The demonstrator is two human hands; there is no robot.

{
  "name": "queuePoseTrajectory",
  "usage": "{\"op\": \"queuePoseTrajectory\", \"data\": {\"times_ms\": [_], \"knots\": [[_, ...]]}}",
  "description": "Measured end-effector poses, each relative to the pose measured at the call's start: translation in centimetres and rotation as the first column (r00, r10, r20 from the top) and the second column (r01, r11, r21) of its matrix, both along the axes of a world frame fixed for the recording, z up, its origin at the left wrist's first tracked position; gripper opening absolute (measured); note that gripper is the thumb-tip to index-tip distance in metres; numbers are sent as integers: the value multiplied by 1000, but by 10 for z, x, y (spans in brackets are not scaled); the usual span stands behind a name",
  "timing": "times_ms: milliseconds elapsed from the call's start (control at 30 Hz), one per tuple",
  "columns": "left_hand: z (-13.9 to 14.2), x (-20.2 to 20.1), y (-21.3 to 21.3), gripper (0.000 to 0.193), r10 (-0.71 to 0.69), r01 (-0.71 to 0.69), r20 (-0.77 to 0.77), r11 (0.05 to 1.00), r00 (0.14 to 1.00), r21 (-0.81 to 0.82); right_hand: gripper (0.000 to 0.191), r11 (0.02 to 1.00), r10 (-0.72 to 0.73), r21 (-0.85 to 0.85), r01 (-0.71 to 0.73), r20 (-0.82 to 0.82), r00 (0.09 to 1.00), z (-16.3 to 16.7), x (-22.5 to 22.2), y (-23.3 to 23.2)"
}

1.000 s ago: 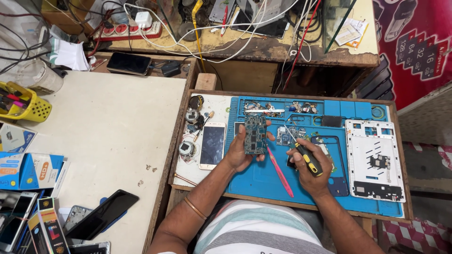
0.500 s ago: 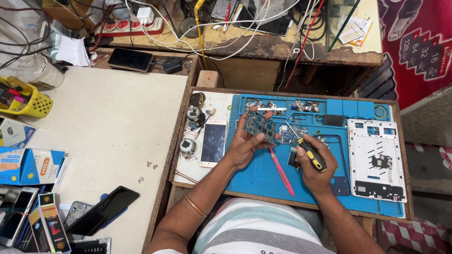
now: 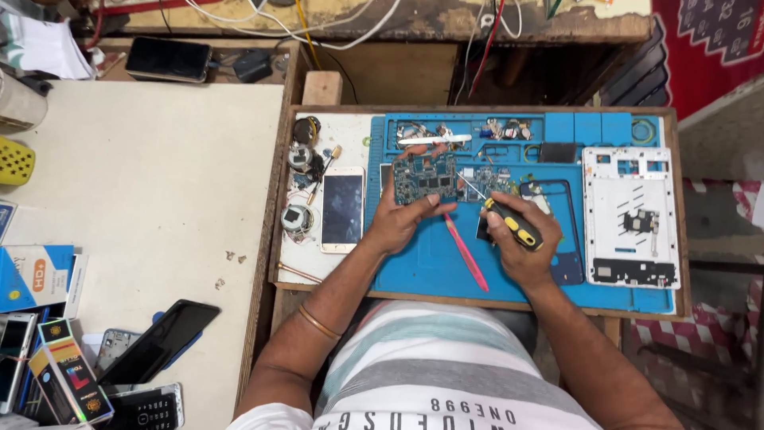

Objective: The person handles a smartphone, then picks up a circuit board and uses a screwdriver to adjust or remove small components on the board. The work is performed on a cluttered workbench with various electronic parts and tools visible.

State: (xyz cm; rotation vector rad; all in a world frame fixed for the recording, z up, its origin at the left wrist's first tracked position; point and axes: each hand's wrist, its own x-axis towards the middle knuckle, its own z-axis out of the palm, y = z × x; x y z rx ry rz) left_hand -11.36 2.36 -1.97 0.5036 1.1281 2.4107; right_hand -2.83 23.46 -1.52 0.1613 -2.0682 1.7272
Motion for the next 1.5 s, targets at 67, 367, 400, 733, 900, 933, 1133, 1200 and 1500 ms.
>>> {"op": "queuePoseTrajectory", "data": {"times_ms": [67, 367, 400, 733, 900, 933, 1133, 1200, 1500], "knots": [[-1, 2, 0, 72, 16, -15, 24, 999, 1000, -38, 29, 1000, 12, 23, -12, 12, 1000, 1, 1, 1], [-2, 4, 1, 64, -2, -4, -101, 999, 995, -51, 27, 996, 92, -2, -92, 0, 996, 2, 0, -1], [-2, 3, 1, 63, -2, -4, -111, 999, 994, -52, 27, 996, 87, -14, -87, 14, 996, 3, 0, -1], [-7, 2, -1, 61, 14, -24, -136, 997, 991, -76, 27, 996, 39, -85, -32, 81, 996, 1, -2, 3], [-8, 3, -1, 60, 4, -21, -139, 993, 990, -119, 27, 993, 82, -85, -76, 67, 994, 0, -2, 2], [-8, 3, -1, 60, 12, -29, -138, 992, 990, -122, 27, 992, 81, -105, -73, 72, 994, 0, -2, 3], [-8, 2, -1, 61, 35, -52, -146, 992, 989, -113, 26, 987, 71, -152, -54, 103, 992, -1, -5, 5], [-8, 2, -1, 62, 25, -42, -136, 991, 990, -129, 26, 985, 81, -158, -66, 94, 992, -2, -5, 5], [3, 3, -1, 76, 10, -30, -178, 994, 984, -109, 26, 984, 74, -170, -56, 100, 992, -2, -6, 5]]}}
